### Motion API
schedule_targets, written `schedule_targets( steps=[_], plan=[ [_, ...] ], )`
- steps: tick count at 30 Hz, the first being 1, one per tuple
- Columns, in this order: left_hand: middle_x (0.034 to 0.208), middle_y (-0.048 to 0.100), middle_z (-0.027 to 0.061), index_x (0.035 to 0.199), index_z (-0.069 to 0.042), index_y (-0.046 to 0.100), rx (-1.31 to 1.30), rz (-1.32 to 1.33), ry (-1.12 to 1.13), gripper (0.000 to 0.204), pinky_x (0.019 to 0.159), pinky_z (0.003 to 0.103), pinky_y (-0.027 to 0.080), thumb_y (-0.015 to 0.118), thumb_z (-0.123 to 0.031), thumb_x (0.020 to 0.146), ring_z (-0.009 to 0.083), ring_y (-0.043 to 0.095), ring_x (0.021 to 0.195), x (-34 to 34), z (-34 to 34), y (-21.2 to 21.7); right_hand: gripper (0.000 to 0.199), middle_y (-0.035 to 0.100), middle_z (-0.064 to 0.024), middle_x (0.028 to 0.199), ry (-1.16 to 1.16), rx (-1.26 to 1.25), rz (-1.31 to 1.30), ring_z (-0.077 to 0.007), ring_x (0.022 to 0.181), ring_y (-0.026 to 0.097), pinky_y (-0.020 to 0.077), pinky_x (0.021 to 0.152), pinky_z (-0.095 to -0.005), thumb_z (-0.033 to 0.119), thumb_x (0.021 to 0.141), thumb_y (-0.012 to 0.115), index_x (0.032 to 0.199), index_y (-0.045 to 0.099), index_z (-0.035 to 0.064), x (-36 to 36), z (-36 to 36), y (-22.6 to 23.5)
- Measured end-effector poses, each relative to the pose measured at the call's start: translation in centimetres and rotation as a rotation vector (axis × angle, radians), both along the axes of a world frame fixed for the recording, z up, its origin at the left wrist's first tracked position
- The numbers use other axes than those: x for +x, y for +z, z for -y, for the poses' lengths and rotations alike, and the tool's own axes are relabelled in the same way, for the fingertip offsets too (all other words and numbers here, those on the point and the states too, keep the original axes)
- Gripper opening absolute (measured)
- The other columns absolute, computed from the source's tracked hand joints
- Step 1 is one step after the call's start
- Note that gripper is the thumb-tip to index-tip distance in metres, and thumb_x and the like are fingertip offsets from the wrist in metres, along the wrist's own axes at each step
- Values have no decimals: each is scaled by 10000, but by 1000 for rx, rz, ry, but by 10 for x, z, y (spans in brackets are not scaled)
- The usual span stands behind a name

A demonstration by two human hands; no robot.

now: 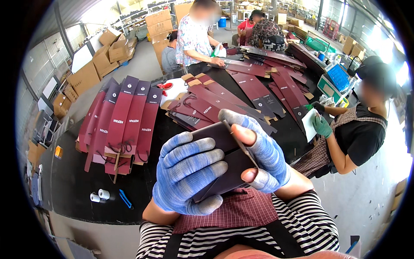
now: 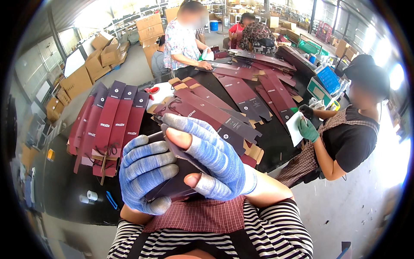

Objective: The person picks up flat cardboard sheets and folds them by hand into rectangular boxes, securing the bottom flaps.

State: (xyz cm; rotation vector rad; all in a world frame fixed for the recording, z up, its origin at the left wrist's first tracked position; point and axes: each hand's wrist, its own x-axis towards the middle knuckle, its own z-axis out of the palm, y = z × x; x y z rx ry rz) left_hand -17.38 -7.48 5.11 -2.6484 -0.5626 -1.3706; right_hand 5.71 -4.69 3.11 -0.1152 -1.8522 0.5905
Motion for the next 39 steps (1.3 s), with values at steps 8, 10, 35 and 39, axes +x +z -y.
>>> schedule_targets(
  steps=[8,10,35,39],
  plan=[
    [1263,707,71,1213,-128,740,-8,26,-14,486,1132,472,418,653,-500,912,276,647,1239,1,-1,-6,524,492,-322,1475,-56,184,53,-460,1299,539,365,1120,-519,288,1021,542,1420,561,-51,1,-8,10],
    [1235,713,83,1182,-103,754,-5,33,-25,521,1124,496,417,658,-531,901,302,659,1206,3,-4,-4,489,515,-313,1451,-54,230,115,-446,1285,547,359,1114,-525,284,1028,520,1399,589,-28,3,-11,12],
    [1138,710,108,1086,-115,732,-7,22,-37,488,920,503,533,749,-504,793,327,708,1027,6,-27,-18,455,563,-266,1388,177,233,-73,-371,1175,593,345,954,-490,315,1015,481,1345,640,45,-18,-23,2],
    [1126,717,106,1081,-120,733,-11,-17,-15,481,907,493,540,745,-504,793,315,713,1027,8,-29,-21,429,593,-242,1322,185,205,-178,-364,1129,598,328,937,-486,295,957,527,1294,662,68,-21,-22,-3]
  ],
)
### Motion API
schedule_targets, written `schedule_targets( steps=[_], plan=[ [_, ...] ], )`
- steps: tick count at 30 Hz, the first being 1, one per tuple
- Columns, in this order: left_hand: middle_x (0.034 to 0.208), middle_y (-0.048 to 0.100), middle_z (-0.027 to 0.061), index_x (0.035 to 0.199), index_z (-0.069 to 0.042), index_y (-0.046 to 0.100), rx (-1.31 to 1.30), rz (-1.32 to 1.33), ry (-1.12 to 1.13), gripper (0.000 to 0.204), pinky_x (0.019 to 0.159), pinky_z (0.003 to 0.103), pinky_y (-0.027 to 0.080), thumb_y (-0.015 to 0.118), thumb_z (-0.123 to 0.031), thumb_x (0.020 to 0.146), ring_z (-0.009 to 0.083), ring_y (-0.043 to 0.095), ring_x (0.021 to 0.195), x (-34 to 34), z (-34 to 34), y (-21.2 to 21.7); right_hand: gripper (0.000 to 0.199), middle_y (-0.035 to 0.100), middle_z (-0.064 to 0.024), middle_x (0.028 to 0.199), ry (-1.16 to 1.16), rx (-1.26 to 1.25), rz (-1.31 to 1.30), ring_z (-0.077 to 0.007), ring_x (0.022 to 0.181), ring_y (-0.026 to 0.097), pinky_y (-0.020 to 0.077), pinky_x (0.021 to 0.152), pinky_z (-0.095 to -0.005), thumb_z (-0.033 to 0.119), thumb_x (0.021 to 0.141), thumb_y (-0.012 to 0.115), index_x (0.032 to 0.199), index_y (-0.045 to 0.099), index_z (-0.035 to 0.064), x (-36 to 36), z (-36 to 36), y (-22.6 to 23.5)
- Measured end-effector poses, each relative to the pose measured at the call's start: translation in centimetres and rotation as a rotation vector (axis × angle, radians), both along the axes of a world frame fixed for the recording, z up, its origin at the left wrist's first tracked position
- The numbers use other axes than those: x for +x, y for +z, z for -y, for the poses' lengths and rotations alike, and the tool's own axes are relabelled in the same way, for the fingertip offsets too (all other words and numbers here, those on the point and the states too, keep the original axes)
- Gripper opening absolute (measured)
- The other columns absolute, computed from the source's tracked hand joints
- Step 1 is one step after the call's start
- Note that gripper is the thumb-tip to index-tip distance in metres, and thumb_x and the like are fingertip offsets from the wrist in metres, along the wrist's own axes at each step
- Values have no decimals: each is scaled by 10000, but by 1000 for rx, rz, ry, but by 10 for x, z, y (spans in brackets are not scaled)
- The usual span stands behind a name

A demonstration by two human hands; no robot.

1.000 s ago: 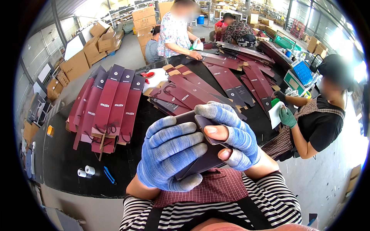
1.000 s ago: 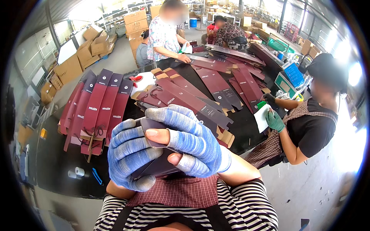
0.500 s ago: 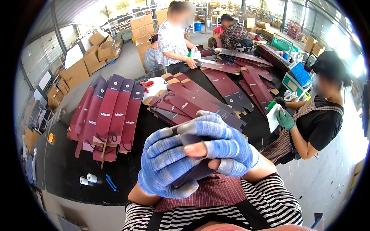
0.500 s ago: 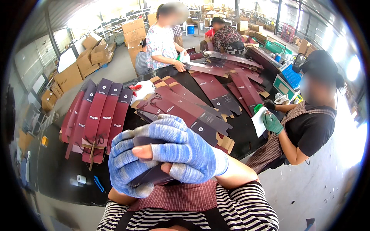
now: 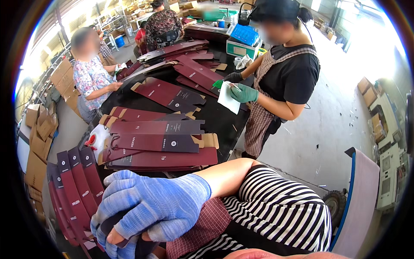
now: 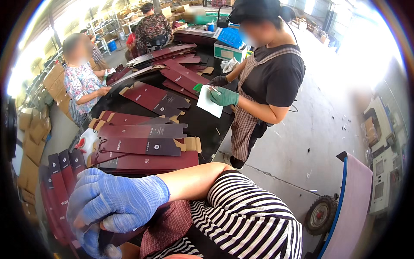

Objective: The person picks up flat cardboard sheets and folds them by hand into rectangular boxes, securing the bottom flaps.

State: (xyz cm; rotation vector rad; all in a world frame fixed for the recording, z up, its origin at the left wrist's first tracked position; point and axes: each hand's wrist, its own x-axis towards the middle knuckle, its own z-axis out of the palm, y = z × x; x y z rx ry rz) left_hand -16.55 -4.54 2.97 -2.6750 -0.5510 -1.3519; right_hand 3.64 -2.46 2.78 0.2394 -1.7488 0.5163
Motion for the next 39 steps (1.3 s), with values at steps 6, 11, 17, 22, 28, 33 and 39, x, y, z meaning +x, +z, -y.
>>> schedule_targets(
  steps=[6,11,17,22,28,33,39],
  plan=[
    [1106,728,103,1074,-127,735,-26,-59,54,469,886,477,549,738,-503,793,298,721,1027,-7,2,-8,428,599,-224,1317,-7,-31,-31,-367,1138,582,307,1006,-509,295,931,545,1266,673,63,2,-8,-5],
    [1090,737,101,1068,-133,737,-58,-108,76,460,869,464,557,732,-502,793,283,728,1026,-23,-3,-13,449,576,-230,1378,-20,-22,38,-374,1213,551,276,1063,-528,327,978,507,1299,661,53,11,-16,-2],
    [1071,748,98,1061,-141,740,-162,-162,110,449,849,448,566,726,-502,794,266,736,1026,-40,4,-11,496,521,-274,1469,-66,-71,196,-408,1294,550,216,1151,-529,304,1008,475,1384,632,21,15,-17,2],
    [1074,746,31,1031,-202,764,-188,10,70,465,1023,467,485,634,-617,869,247,722,1069,-12,6,1,463,540,-266,1447,-1,-87,143,-402,1265,572,264,1127,-504,293,1005,502,1354,664,35,10,-24,1],
    [1143,741,-20,1102,-247,782,-154,55,18,455,1128,458,408,626,-617,890,235,707,1117,-11,0,-2,445,553,-260,1429,8,-91,127,-399,1247,582,351,1044,-488,275,1007,510,1355,660,41,9,-25,3],
    [1123,750,-71,1097,-306,786,-181,-30,105,348,1134,439,403,617,-557,925,203,712,1108,-8,13,7,443,540,-267,1440,-19,-69,139,-401,1258,578,318,1093,-488,255,1009,506,1359,649,25,11,-23,8],
    [1148,757,-81,1101,-323,789,-207,6,70,314,1134,439,397,590,-521,959,185,719,1098,-4,13,8,437,528,-279,1447,-47,-72,161,-394,1277,569,265,1146,-492,220,999,507,1357,646,12,13,-20,9]
  ],
)
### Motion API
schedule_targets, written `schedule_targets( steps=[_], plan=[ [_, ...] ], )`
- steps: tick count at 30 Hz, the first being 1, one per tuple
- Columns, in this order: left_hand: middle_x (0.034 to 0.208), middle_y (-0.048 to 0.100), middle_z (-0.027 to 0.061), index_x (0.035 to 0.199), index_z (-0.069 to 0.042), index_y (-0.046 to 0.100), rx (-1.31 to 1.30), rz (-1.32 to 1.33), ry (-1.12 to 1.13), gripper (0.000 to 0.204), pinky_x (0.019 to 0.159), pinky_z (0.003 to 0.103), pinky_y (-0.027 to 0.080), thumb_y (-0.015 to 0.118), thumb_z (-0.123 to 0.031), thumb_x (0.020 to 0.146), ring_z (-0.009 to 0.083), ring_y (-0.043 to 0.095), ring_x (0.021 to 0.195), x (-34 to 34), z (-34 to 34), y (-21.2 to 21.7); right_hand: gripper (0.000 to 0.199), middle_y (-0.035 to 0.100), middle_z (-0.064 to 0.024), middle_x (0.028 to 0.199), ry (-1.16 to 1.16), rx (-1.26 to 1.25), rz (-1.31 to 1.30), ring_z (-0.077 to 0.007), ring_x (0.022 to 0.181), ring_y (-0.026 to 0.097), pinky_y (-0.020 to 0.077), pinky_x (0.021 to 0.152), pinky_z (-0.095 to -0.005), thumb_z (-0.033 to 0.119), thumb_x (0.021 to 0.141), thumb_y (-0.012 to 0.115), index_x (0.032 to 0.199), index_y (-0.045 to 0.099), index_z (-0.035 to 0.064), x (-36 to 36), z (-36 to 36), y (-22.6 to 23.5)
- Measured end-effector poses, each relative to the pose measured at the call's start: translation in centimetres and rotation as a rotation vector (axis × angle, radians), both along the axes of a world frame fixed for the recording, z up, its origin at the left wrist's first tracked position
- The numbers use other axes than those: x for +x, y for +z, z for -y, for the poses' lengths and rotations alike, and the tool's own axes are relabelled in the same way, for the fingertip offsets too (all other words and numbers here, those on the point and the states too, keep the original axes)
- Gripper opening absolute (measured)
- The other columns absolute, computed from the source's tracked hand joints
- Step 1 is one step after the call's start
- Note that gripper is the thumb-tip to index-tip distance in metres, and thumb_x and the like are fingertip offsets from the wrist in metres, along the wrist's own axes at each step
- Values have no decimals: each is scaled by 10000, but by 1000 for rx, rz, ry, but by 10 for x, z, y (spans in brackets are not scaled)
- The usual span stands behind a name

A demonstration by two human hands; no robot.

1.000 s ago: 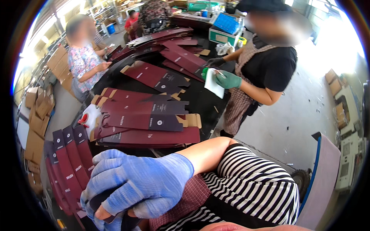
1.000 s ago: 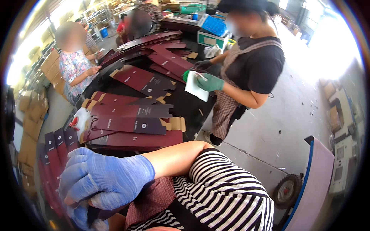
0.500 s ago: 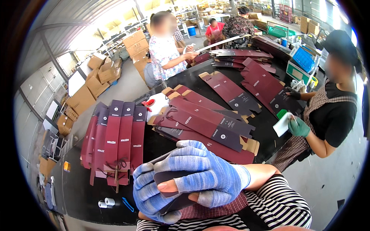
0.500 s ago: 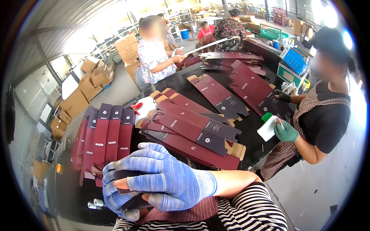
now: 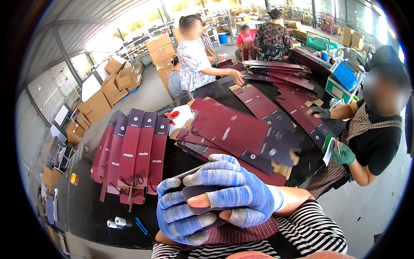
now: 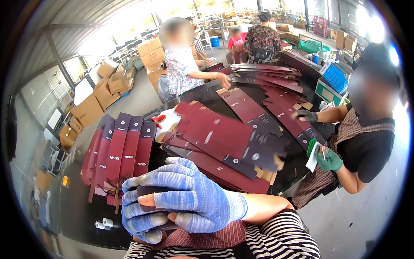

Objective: The person picks up flat cardboard sheets and folds them by hand into rectangular boxes, securing the bottom flaps.

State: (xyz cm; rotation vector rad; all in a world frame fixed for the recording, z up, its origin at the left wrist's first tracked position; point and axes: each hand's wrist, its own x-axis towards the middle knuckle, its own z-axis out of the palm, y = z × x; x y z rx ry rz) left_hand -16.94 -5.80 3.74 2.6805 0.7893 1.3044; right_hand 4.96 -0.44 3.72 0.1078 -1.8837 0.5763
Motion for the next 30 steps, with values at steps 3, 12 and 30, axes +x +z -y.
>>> schedule_targets(
  steps=[3,12,30],
  plan=[
    [1170,752,-84,1108,-313,789,32,8,-9,327,1146,445,378,582,-523,965,184,706,1124,-2,1,-2,433,537,-282,1438,0,-12,21,-395,1281,563,250,1160,-498,212,987,518,1343,657,8,0,4,1],
    [1181,744,-79,1111,-282,794,23,34,-43,352,1145,461,363,594,-524,951,182,682,1130,-7,3,-13,441,554,-282,1423,-32,-17,41,-400,1277,562,239,1168,-503,221,965,542,1323,677,3,1,8,5],
    [1148,752,-74,1115,-276,797,95,29,-65,352,1136,476,371,633,-518,920,194,690,1112,-6,-2,-5,448,549,-287,1432,-53,-19,69,-402,1297,553,188,1205,-506,242,972,544,1327,676,3,3,9,0]
  ],
)
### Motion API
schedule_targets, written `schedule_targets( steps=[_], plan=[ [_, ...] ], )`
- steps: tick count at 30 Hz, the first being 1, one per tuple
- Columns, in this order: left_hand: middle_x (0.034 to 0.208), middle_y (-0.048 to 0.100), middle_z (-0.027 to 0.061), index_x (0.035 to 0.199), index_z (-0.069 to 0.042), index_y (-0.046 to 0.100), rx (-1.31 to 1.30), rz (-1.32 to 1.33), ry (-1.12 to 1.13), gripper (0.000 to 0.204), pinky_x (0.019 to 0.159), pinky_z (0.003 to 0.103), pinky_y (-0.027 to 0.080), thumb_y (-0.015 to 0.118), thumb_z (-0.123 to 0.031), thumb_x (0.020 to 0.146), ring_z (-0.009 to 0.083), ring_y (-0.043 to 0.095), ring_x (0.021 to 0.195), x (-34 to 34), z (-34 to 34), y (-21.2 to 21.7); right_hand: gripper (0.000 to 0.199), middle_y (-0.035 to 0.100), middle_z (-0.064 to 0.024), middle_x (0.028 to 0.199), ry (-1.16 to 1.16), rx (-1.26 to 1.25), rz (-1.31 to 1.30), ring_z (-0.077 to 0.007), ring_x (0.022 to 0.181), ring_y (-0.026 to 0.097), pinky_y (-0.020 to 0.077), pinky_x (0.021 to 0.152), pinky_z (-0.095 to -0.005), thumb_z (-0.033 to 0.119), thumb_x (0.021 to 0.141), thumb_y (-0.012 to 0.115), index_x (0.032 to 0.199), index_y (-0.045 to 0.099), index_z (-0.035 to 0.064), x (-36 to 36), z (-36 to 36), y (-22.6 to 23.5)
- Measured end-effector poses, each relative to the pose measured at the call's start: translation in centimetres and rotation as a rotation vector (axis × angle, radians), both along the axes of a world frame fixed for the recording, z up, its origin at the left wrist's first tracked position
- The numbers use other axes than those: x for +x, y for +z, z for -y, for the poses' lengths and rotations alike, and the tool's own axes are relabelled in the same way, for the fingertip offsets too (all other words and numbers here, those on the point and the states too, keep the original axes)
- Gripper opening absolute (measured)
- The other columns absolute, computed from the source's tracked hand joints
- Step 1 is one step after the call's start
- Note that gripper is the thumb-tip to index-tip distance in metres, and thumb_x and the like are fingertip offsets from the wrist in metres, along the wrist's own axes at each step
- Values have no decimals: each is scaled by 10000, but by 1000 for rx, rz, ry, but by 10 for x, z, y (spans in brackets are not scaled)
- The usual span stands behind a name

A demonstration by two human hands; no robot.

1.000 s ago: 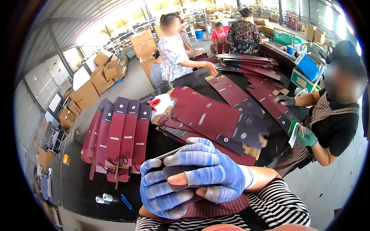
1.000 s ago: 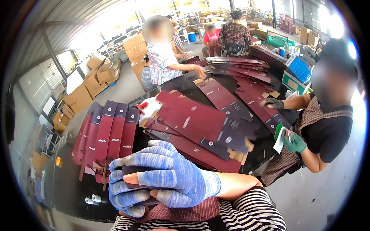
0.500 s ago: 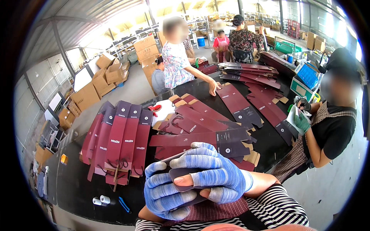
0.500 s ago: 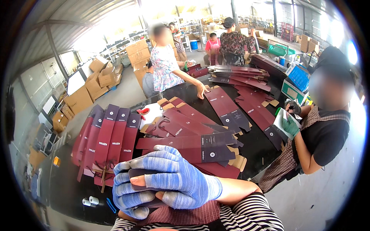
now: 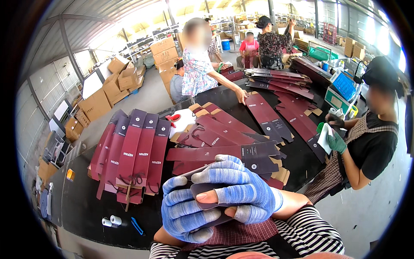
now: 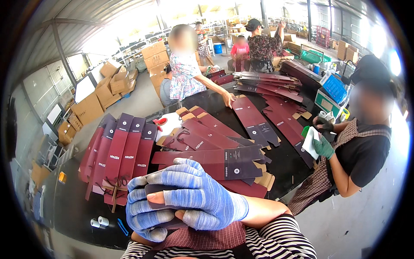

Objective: The person picks up flat cardboard sheets and folds them by hand into rectangular boxes, securing the bottom flaps.

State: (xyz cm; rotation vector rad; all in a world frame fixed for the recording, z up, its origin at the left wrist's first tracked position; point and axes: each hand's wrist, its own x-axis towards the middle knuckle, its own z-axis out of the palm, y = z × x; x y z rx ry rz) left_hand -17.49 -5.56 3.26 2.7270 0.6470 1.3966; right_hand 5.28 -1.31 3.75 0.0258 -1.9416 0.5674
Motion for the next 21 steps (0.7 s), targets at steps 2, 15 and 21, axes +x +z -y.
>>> schedule_targets(
  steps=[2,15,21],
  plan=[
    [1149,752,-77,1120,-280,796,1,-23,8,348,1138,475,369,627,-516,927,192,692,1109,-2,0,-2,450,547,-290,1435,1,1,11,-400,1304,550,178,1211,-506,240,967,548,1328,676,2,0,0,-1],
    [1180,753,-78,1132,-289,794,-9,-2,12,335,1152,454,363,614,-499,943,187,682,1167,2,1,0,456,532,-302,1448,18,-1,11,-400,1323,540,169,1215,-500,243,971,542,1329,672,-7,1,-2,0],
    [1153,756,-88,1117,-298,798,-58,-17,77,341,1156,437,357,596,-510,944,171,689,1133,4,12,5,453,537,-306,1438,39,-3,3,-404,1302,554,167,1214,-505,254,984,532,1327,672,-7,-2,2,0]
  ],
)
